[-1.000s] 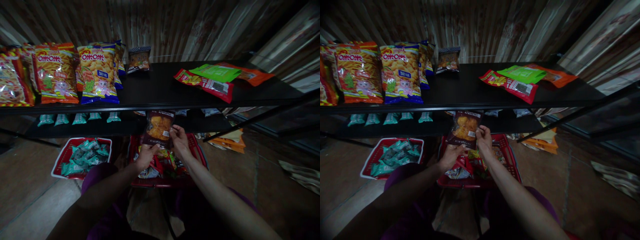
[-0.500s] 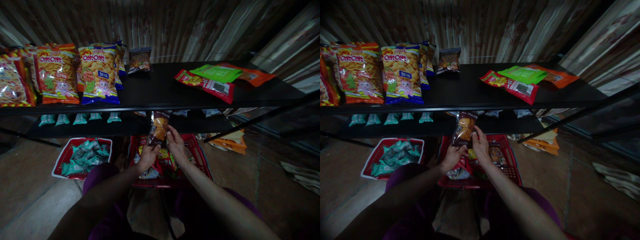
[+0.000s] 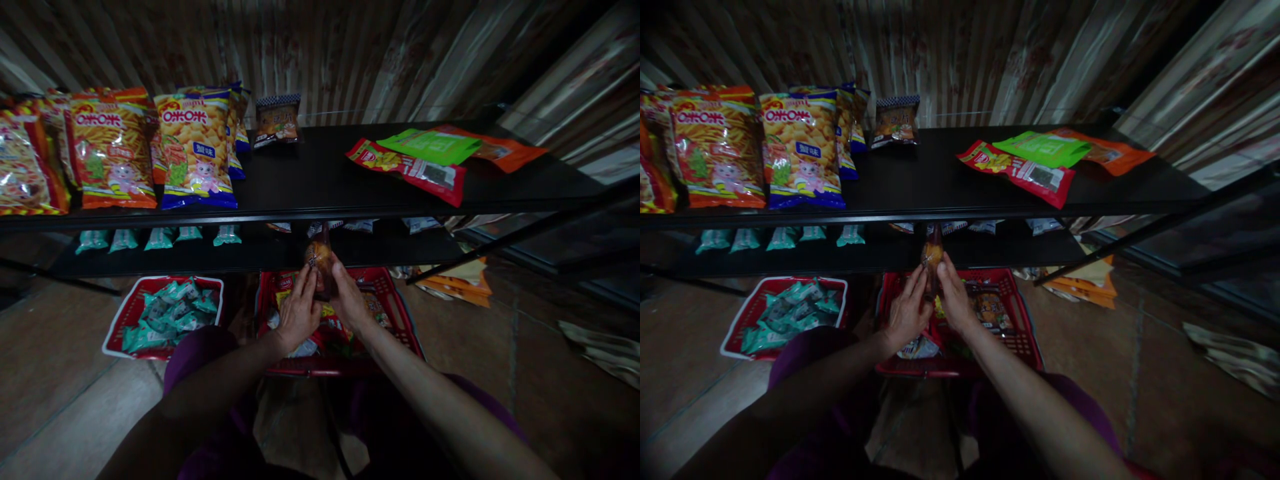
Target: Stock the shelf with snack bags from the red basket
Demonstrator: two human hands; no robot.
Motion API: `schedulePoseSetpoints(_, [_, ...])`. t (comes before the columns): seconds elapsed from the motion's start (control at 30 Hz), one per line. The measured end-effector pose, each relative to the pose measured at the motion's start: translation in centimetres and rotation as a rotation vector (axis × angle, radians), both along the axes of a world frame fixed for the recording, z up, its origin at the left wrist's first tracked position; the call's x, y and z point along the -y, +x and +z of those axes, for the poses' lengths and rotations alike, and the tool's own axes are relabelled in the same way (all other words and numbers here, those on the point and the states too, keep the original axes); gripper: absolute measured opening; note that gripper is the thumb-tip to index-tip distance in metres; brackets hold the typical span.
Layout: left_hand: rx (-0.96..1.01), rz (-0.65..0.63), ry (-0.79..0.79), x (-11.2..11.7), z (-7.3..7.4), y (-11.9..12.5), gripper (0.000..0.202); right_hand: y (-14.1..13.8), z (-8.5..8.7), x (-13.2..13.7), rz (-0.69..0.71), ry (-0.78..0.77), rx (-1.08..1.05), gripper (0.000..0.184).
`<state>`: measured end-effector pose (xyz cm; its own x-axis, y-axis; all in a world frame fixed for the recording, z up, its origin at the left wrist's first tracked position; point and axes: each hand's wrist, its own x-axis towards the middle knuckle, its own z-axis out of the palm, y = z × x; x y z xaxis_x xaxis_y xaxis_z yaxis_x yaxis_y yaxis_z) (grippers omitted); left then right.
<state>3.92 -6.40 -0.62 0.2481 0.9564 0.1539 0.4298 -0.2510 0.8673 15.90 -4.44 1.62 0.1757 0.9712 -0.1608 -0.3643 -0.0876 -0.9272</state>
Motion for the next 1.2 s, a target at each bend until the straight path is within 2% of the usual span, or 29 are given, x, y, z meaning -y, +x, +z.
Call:
schedulePoseSetpoints(0.2, [-0.456,0.008,0.271,0.0,0.6,0.0,0.063,0.8,1.9,-0.2,0.284,-0.113,-0.164,0.04])
schedulePoseSetpoints(0.33, [-0.59,-0.029,0.393,0.3,0.6,-0.1,0.058,1.4,2.8,-0.2,0.325,-0.231,-0.153,0.034])
schedulePoseSetpoints(0.5, [-0.522,-0.124,0.5,0.3,-0.2,-0.1,0.068,1.7,2.8,-0.2,0.225,-0.273,-0.171,0.04])
schedulePoseSetpoints(0.67, [-0.381,-0.231,0.498,0.1,-0.4,-0.8,0.076,2.4,2.2,-0.2,0.187,-0.334,-0.279,0.027])
schedulePoseSetpoints(0.77, [-0.239,-0.252,0.471,0.1,-0.1,-1.8,0.072,2.9,1.9,-0.2,0.171,-0.384,-0.326,0.025])
schedulePoseSetpoints(0.83, [-0.126,-0.174,0.396,-0.1,0.0,-2.3,0.065,3.1,1.7,-0.2,0.176,-0.415,-0.345,0.028])
schedulePoseSetpoints(0.9, [0.011,-0.015,0.246,-0.7,-0.2,-2.7,0.059,3.3,1.7,-0.3,0.189,-0.44,-0.365,0.033])
schedulePoseSetpoints(0.93, [0.099,0.059,0.135,-1.0,-0.3,-2.7,0.057,3.3,1.8,-0.4,0.195,-0.45,-0.371,0.035])
schedulePoseSetpoints(1.0, [0.33,0.132,-0.159,-1.8,-0.7,-2.6,0.053,3.3,1.8,-0.4,0.199,-0.465,-0.374,0.037])
schedulePoseSetpoints(1.1, [0.679,0.089,-0.557,-2.7,-1.2,-2.3,0.049,3.3,1.9,-0.4,0.217,-0.466,-0.361,0.038])
schedulePoseSetpoints(1.2, [0.803,0.033,-0.654,-2.9,-0.9,-2.2,0.045,3.4,1.8,-0.6,0.217,-0.465,-0.347,0.038])
